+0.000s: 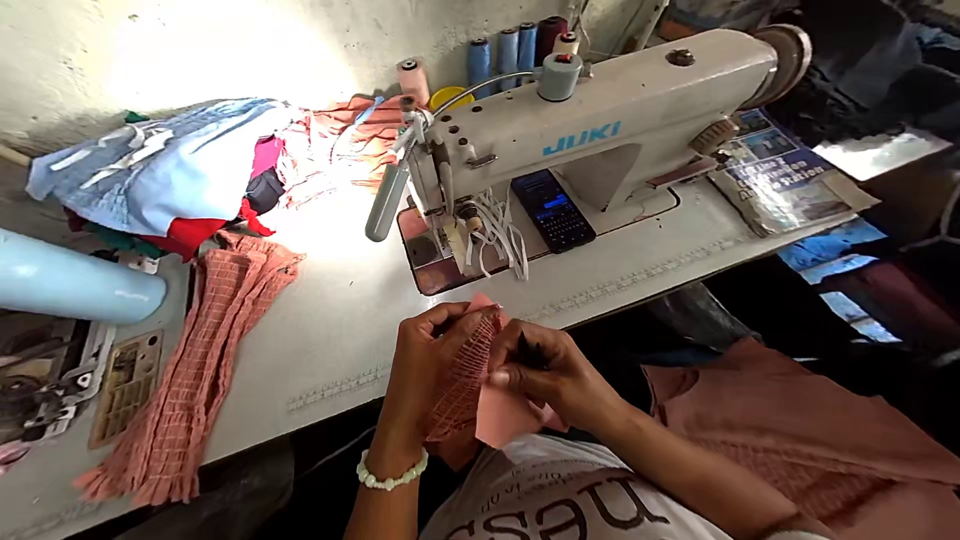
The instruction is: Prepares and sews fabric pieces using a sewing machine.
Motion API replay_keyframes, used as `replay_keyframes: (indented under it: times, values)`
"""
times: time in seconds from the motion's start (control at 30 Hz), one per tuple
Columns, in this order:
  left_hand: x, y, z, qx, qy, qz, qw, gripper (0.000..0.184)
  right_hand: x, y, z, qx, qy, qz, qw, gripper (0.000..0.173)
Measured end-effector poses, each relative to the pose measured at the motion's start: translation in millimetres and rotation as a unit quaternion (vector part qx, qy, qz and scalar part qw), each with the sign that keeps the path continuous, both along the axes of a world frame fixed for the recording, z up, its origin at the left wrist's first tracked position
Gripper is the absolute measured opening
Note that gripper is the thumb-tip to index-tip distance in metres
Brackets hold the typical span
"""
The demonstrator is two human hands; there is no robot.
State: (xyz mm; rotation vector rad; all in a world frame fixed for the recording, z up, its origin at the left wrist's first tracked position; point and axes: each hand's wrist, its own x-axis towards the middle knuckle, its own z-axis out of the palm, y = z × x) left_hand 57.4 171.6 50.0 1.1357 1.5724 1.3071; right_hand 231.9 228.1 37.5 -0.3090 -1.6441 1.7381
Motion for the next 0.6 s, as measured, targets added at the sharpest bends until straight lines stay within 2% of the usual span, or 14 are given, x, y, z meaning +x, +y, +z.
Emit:
replay_keyframes:
  times: [0.03, 0.13, 0.2, 0.47, 0.6]
  values:
    - [1.1, -1.4, 1.2, 0.001, -0.009, -0.002, 1.000, 0.012, -1.6, 0.2, 0.3, 0.014, -0.001, -0.013, 1.000, 0.007]
    - [6.8, -6.2, 2.7, 0.022, -0.037, -0.004, 0.999, 0.011, -8.4, 7.1, -7.7, 0.063, -0.063, -0.138, 0.986, 0.012]
    - [7.0, -7.8, 1.5, 0.033, -0.037, -0.007, 0.999, 0.011, -11.9, 10.4, -12.9, 0.062, -0.084, -0.192, 0.976, 0.012]
    - [-1.4, -6.6, 2.6, 0.047, 0.006, -0.041, 0.998, 0.012, -15.6, 10.1, -20.1, 0.024, -0.080, -0.210, 0.974, 0.019]
    - [-4.7, -5.5, 7.2, 0.031, 0.086, -0.043, 0.995, 0.011, -15.2, 11.6, -21.9, 0.020, -0.094, -0.214, 0.972, 0.016]
